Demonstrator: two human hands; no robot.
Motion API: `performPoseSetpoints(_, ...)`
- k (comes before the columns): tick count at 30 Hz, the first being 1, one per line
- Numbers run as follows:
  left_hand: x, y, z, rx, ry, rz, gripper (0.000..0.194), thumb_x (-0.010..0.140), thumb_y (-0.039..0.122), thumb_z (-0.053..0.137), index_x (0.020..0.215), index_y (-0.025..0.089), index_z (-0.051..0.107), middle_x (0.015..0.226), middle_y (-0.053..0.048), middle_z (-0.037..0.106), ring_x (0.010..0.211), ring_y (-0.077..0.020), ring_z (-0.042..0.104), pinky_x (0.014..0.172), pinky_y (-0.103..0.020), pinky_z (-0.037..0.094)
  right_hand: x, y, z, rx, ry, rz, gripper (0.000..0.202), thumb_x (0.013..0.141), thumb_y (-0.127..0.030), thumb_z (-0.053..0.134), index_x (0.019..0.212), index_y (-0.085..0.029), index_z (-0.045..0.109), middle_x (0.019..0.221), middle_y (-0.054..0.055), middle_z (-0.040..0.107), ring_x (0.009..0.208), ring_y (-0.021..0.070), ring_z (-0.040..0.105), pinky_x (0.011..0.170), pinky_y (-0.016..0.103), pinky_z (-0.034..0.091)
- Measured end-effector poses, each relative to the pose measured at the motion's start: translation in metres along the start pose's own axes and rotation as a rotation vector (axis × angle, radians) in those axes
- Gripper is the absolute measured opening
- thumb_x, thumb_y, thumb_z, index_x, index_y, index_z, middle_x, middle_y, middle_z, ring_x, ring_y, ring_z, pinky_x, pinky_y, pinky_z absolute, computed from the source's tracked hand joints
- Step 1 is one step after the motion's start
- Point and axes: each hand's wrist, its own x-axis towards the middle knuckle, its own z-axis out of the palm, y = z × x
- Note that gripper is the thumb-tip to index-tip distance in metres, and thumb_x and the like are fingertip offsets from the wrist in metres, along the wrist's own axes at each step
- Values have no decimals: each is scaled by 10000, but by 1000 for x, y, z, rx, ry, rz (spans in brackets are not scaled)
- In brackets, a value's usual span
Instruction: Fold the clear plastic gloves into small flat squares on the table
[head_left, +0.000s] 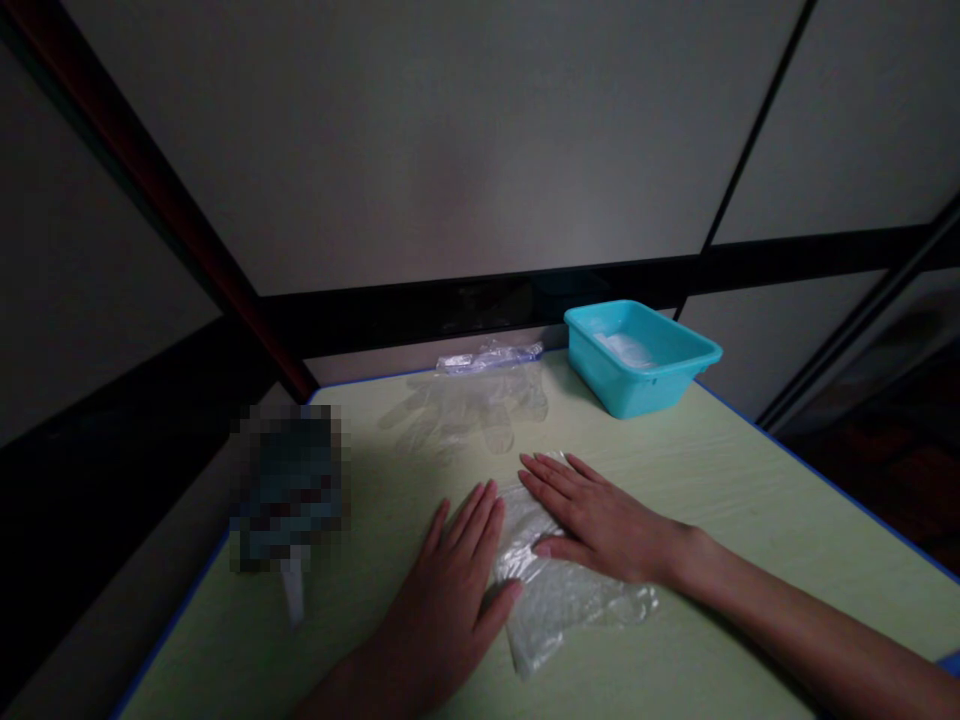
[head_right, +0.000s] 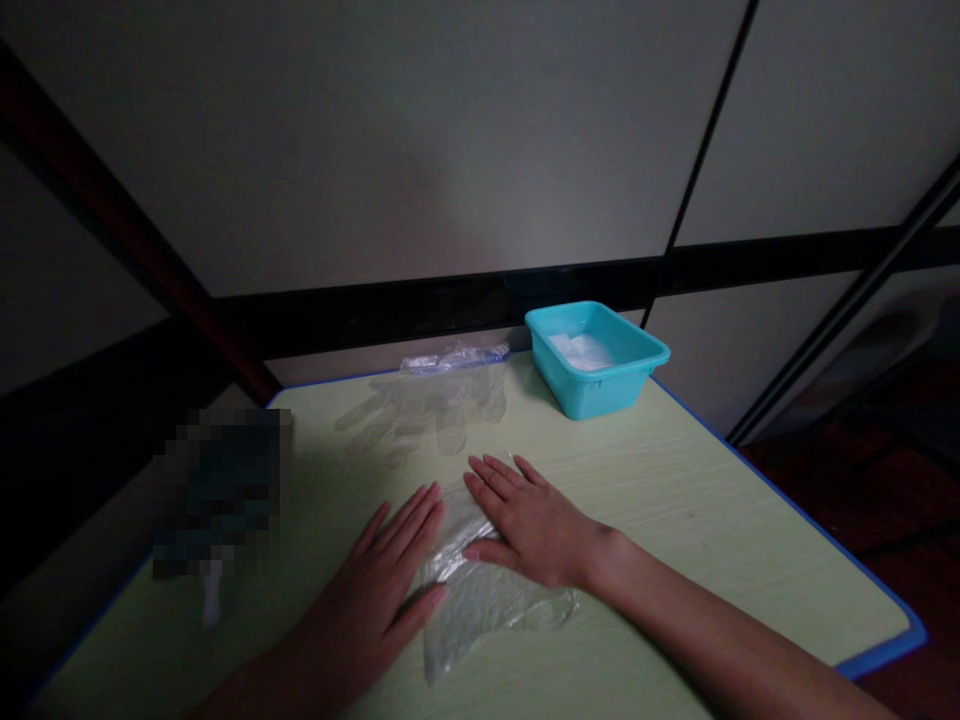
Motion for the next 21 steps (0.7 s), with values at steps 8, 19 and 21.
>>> performPoseSetpoints(8, 1, 0, 0, 6, -13, -6, 560, 885, 364, 371, 1360, 86, 265, 1446, -119, 198, 1325, -243, 162, 1042, -481, 232, 0, -1, -1, -7, -17, 10, 722, 866, -573, 317, 1394, -99, 181, 1435, 168, 155, 1318, 276, 146, 1069, 462, 130)
performPoseSetpoints(19, 0, -1, 2, -7, 23, 1, 550, 878, 351, 389, 1351, 90, 284, 1439, -124, 229, 1319, -251, 187, 1043, -474, 232, 0, -1, -2, -10, -20, 11, 722, 870, -575, 300, 1396, -100, 166, 1437, 169, 143, 1321, 273, 133, 1066, 468, 133)
performPoseSetpoints(21, 1, -1, 2, -11, 33, 1, 548, 874, 342, 395, 1350, 92, 286, 1437, -124, 235, 1318, -255, 191, 1043, -475, 230, 0, -1, -1, 0, -7, 3, 718, 868, -576, 306, 1396, -108, 174, 1436, 167, 150, 1320, 274, 137, 1065, 470, 134)
